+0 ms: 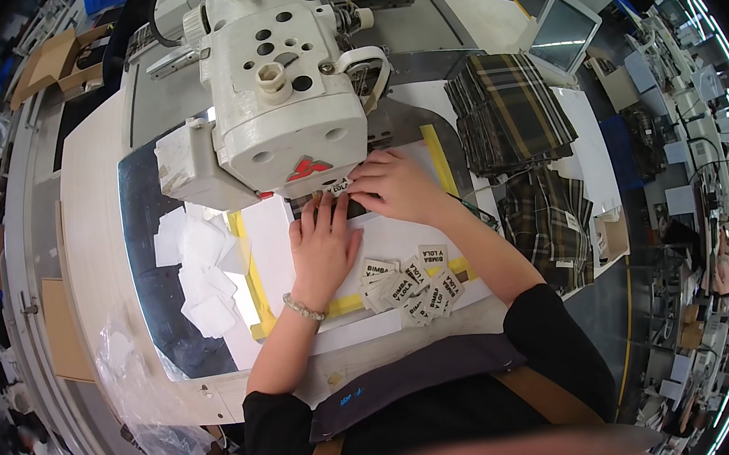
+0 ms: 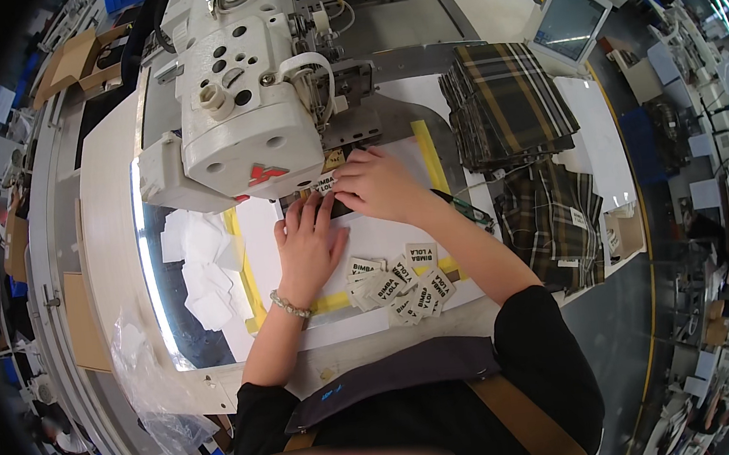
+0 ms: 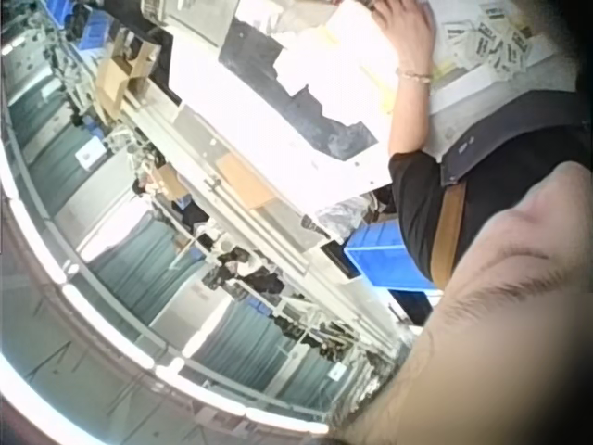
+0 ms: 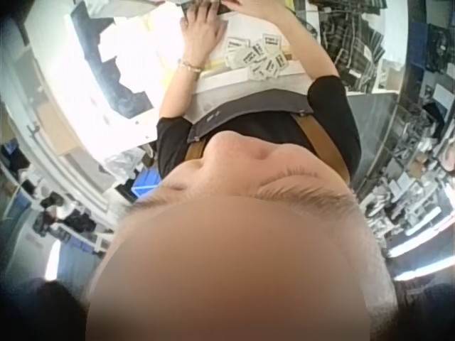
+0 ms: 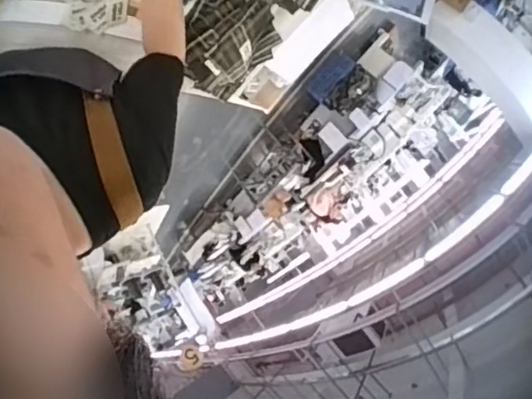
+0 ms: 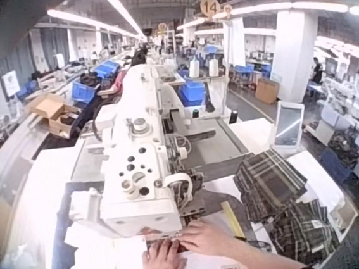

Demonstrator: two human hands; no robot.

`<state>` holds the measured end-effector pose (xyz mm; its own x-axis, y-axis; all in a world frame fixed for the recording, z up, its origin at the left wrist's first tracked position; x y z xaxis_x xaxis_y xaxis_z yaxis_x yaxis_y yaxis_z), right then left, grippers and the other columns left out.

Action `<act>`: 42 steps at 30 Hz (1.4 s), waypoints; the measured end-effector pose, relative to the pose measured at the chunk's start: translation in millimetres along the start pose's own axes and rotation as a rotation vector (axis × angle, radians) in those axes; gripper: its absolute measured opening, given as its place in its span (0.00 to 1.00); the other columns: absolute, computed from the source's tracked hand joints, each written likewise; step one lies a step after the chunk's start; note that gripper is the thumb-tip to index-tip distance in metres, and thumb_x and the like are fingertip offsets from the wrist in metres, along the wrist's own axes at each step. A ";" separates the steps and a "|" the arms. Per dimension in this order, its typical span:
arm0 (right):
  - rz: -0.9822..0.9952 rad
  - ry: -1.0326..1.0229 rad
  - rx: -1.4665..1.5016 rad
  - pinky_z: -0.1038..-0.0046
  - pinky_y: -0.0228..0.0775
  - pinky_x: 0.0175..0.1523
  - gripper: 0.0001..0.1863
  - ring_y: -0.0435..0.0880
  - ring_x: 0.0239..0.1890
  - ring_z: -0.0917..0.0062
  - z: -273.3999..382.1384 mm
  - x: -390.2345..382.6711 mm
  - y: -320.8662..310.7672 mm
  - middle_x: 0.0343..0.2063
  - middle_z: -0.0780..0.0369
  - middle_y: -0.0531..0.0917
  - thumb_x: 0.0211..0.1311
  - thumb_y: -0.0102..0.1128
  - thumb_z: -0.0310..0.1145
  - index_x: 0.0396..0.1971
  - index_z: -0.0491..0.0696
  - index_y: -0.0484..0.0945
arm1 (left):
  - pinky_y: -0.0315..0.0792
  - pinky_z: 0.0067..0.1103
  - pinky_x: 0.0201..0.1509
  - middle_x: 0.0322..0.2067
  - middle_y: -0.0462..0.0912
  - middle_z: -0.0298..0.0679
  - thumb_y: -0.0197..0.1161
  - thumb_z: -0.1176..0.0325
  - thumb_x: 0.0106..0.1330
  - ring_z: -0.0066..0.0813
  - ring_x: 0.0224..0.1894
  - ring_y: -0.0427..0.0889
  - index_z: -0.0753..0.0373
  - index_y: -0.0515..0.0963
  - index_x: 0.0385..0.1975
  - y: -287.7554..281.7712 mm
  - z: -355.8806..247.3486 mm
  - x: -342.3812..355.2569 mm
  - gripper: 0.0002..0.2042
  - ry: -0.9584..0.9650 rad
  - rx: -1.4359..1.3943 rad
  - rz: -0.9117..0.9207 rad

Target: Sewing brand labels onto plaid fabric pieces using an industrial sewing machine.

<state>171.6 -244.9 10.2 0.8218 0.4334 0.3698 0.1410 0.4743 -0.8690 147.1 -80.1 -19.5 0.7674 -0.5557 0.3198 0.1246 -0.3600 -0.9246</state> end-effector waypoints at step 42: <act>0.025 -0.037 0.035 0.57 0.49 0.72 0.21 0.73 0.59 0.72 4.1 -15.2 42.7 0.53 0.63 0.77 0.59 0.59 0.33 0.54 0.53 0.75 | 0.49 0.44 0.68 0.54 0.73 0.42 0.57 0.50 0.63 0.41 0.62 0.65 0.65 0.69 0.59 6.6 38.3 1.8 0.29 -0.121 0.132 0.000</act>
<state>162.8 -228.1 -31.2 0.8038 0.4732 0.3606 0.1009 0.4890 -0.8665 173.4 -54.8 -32.9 0.8365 -0.4586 0.2999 0.2000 -0.2540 -0.9463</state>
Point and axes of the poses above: each hand's wrist, its own x-axis towards the middle knuckle, its own y-axis out of the palm, z = x × y, the point moved 4 cm from there along x, towards the middle knuckle
